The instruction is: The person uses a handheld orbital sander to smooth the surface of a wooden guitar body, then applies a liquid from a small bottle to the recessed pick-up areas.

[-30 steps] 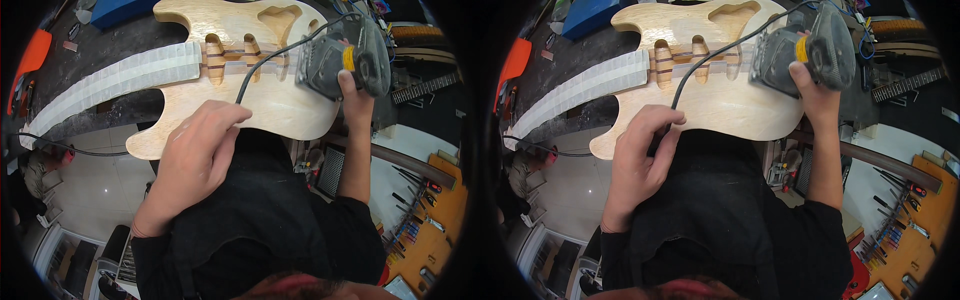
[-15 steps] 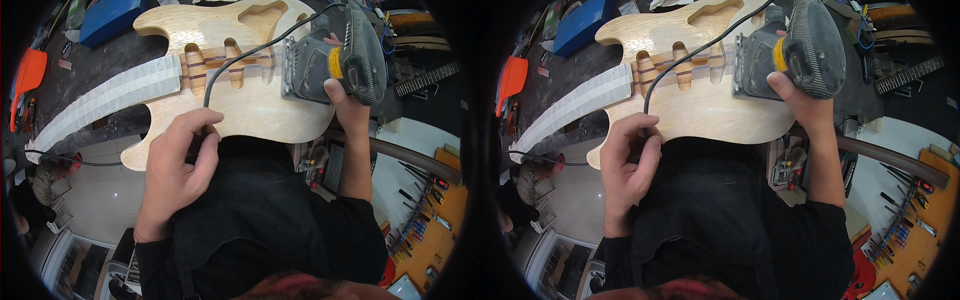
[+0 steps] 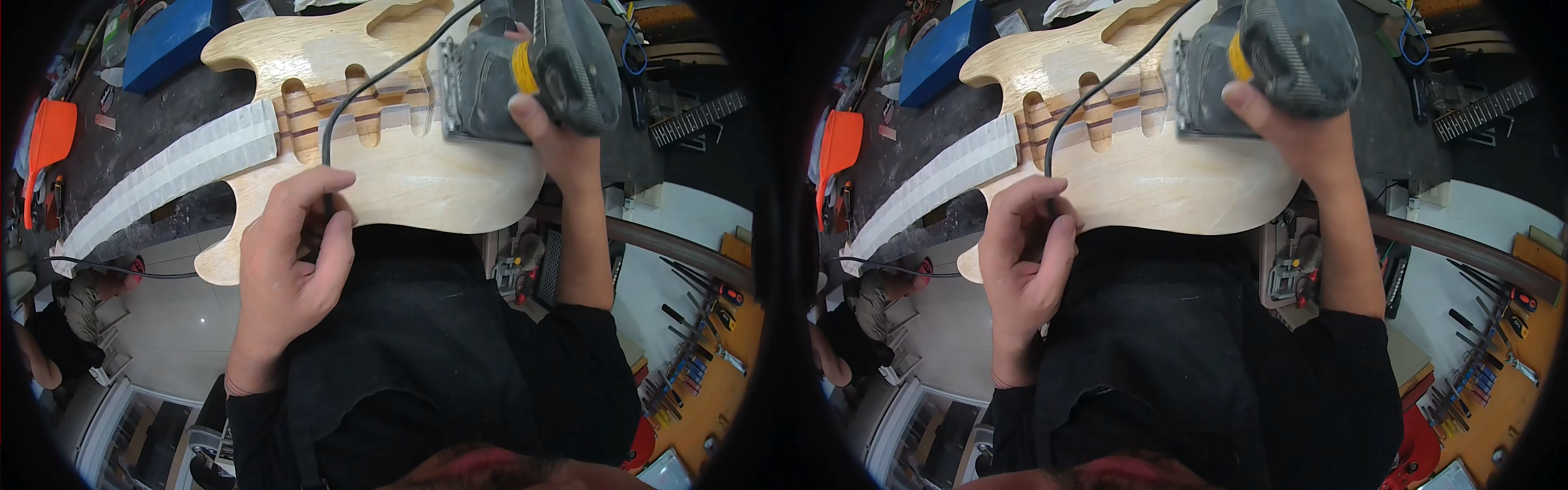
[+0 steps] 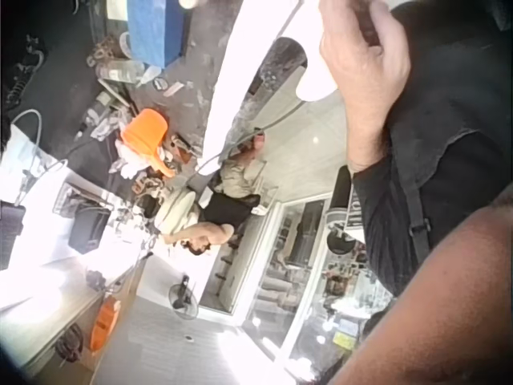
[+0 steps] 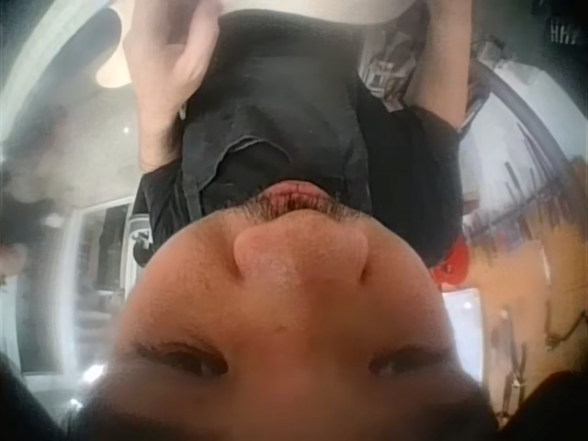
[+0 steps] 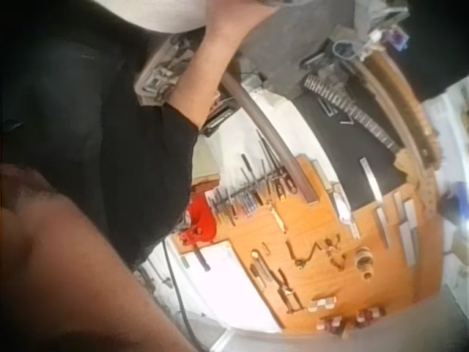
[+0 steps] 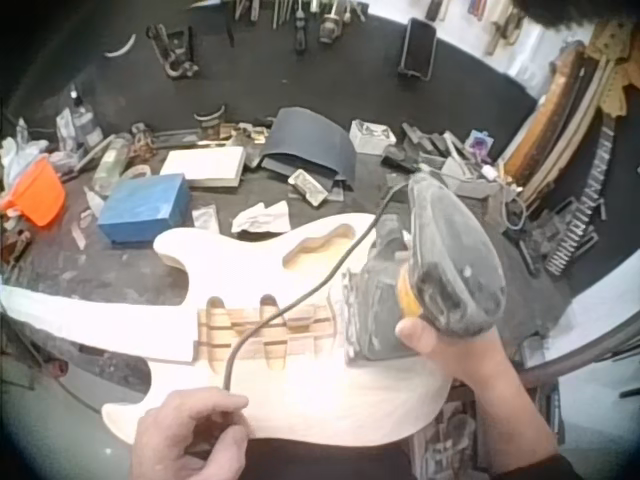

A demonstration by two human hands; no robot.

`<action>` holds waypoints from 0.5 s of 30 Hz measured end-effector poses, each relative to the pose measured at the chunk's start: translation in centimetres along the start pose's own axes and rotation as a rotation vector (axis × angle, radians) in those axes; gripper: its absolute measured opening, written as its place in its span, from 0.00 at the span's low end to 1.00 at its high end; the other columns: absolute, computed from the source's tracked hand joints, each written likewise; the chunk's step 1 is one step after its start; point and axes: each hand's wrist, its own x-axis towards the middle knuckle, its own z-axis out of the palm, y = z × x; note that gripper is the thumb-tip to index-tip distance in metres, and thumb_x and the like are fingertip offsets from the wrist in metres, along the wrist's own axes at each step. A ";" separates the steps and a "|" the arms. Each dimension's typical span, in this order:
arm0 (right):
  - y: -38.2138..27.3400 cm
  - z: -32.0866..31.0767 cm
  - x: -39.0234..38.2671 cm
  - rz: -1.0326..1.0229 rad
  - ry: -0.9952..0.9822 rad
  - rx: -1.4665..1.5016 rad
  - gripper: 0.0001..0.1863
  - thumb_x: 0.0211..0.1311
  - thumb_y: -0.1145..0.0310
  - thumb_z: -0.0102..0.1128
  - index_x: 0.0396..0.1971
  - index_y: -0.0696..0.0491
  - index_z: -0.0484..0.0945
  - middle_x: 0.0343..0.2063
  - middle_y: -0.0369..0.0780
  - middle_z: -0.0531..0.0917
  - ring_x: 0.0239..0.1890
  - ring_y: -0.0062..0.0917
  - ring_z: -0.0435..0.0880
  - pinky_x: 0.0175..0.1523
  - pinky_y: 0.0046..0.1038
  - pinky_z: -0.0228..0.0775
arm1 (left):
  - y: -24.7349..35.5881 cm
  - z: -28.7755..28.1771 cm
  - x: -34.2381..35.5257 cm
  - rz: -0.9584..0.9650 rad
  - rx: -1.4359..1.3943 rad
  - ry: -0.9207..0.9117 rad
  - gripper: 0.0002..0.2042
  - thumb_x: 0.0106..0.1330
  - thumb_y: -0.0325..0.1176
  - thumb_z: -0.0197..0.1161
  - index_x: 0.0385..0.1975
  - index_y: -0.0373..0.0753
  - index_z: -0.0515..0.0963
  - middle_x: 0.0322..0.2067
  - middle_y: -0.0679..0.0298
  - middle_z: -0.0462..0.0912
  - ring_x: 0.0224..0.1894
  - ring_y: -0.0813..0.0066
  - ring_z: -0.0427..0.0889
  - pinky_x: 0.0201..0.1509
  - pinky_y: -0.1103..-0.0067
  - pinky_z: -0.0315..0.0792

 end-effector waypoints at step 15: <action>-2.0 1.2 1.6 -0.059 0.153 -0.075 0.33 0.66 0.59 0.88 0.66 0.58 0.86 0.60 0.43 0.90 0.63 0.32 0.88 0.71 0.38 0.79 | 0.1 0.0 -0.1 -0.042 0.044 -0.024 0.17 0.74 0.15 0.71 0.59 0.35 0.84 0.39 0.60 0.88 0.36 0.77 0.88 0.42 0.81 0.80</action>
